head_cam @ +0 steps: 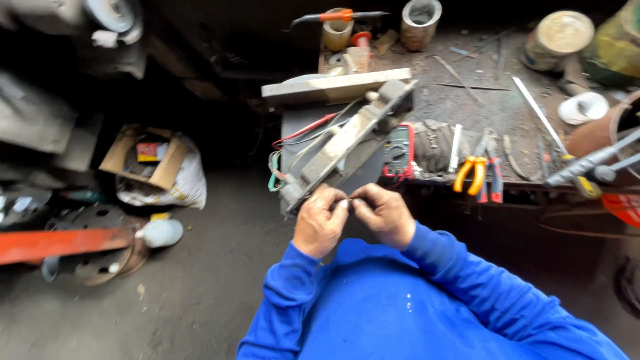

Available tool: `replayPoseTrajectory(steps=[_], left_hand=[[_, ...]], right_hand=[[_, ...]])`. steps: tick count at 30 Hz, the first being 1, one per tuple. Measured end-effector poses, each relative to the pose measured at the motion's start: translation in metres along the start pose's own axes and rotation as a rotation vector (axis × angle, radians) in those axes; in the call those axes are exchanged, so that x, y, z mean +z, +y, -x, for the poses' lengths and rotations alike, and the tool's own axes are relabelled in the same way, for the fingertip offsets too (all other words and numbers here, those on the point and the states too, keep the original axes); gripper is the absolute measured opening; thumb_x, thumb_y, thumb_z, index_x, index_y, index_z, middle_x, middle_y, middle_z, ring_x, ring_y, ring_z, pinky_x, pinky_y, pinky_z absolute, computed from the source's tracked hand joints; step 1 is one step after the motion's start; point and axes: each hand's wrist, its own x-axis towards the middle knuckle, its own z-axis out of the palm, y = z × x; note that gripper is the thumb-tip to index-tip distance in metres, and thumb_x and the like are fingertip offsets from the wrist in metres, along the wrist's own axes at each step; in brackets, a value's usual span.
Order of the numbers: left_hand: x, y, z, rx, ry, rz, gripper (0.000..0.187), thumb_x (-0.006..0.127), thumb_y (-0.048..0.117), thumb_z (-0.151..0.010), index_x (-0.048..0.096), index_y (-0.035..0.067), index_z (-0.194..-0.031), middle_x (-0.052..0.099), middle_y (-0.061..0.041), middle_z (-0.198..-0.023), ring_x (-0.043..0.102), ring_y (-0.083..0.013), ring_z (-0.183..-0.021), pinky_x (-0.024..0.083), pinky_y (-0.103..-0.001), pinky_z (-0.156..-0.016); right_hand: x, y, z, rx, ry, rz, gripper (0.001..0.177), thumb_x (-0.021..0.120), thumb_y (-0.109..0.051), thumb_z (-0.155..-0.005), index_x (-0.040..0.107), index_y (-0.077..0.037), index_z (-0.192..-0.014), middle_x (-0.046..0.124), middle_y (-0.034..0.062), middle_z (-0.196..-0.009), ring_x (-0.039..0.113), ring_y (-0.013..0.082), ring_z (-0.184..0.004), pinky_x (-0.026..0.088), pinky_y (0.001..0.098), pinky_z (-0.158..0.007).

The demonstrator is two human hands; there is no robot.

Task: Repairing the wiring of a vehicle light assembly by stripping and connecting wires

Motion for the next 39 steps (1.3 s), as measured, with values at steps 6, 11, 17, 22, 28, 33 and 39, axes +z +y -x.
replayPoseTrajectory(steps=[6,11,17,22,28,33,39], left_hand=[[-0.006,0.003,0.000,0.103,-0.042,-0.077,0.008,0.064,0.013,-0.093,0.072,0.013,-0.092,0.061,-0.009,-0.075,0.068,-0.0306,-0.075,0.056,-0.037,-0.070],[-0.006,0.006,0.001,0.154,-0.007,-0.106,0.009,0.063,0.012,-0.096,0.072,0.012,-0.096,0.063,-0.007,-0.079,0.069,-0.0286,-0.078,0.056,-0.036,-0.072],[-0.002,0.008,0.004,0.280,0.142,-0.220,0.012,0.062,0.010,-0.097,0.073,0.008,-0.101,0.066,-0.006,-0.087,0.070,-0.0246,-0.081,0.056,-0.036,-0.080],[0.002,0.010,0.010,0.393,0.208,-0.385,0.012,0.064,0.013,-0.097,0.074,0.008,-0.102,0.068,-0.006,-0.094,0.070,-0.0228,-0.092,0.053,-0.037,-0.092],[0.004,0.013,0.019,0.372,0.173,-0.418,0.017,0.063,0.009,-0.095,0.070,0.003,-0.109,0.070,-0.012,-0.111,0.067,-0.0308,-0.107,0.046,-0.047,-0.107],[0.004,0.012,0.023,0.336,0.196,-0.406,0.018,0.063,0.009,-0.095,0.069,0.003,-0.110,0.070,-0.013,-0.113,0.067,-0.0326,-0.112,0.046,-0.052,-0.111],[0.006,0.009,0.025,0.346,0.201,-0.389,0.016,0.064,0.008,-0.096,0.069,0.002,-0.110,0.070,-0.014,-0.114,0.067,-0.0335,-0.113,0.045,-0.053,-0.113]], right_hand=[[-0.021,-0.021,0.016,-0.106,0.031,0.154,0.018,0.070,-0.015,-0.090,0.078,-0.011,-0.106,0.078,0.0158,-0.089,0.076,0.0381,-0.087,0.061,0.0435,-0.072],[-0.099,0.040,0.021,0.098,0.324,0.417,0.018,0.070,-0.020,-0.093,0.078,-0.013,-0.106,0.077,0.0147,-0.094,0.073,0.0348,-0.097,0.058,0.0439,-0.085],[-0.200,0.145,0.036,0.504,0.425,0.807,0.032,0.066,-0.028,-0.096,0.069,-0.012,-0.123,0.068,0.0173,-0.118,0.067,0.0392,-0.114,0.053,0.0512,-0.100],[-0.220,0.177,0.045,0.748,0.370,0.813,0.041,0.067,-0.030,-0.088,0.060,-0.015,-0.126,0.057,0.0133,-0.135,0.060,0.0372,-0.126,0.051,0.0505,-0.105],[-0.209,0.183,0.041,0.673,0.233,0.829,0.068,0.087,-0.030,-0.070,0.050,-0.002,-0.120,0.050,0.0272,-0.126,0.056,0.0494,-0.118,0.047,0.0535,-0.103],[-0.209,0.190,0.041,0.666,0.273,0.777,0.057,0.075,-0.026,-0.073,0.050,-0.005,-0.121,0.046,0.0252,-0.126,0.056,0.0501,-0.116,0.044,0.0530,-0.105],[-0.215,0.213,0.054,0.501,0.403,0.774,0.046,0.069,-0.031,-0.077,0.067,-0.008,-0.117,0.043,0.0252,-0.133,0.048,0.0490,-0.117,0.039,0.0514,-0.111]])
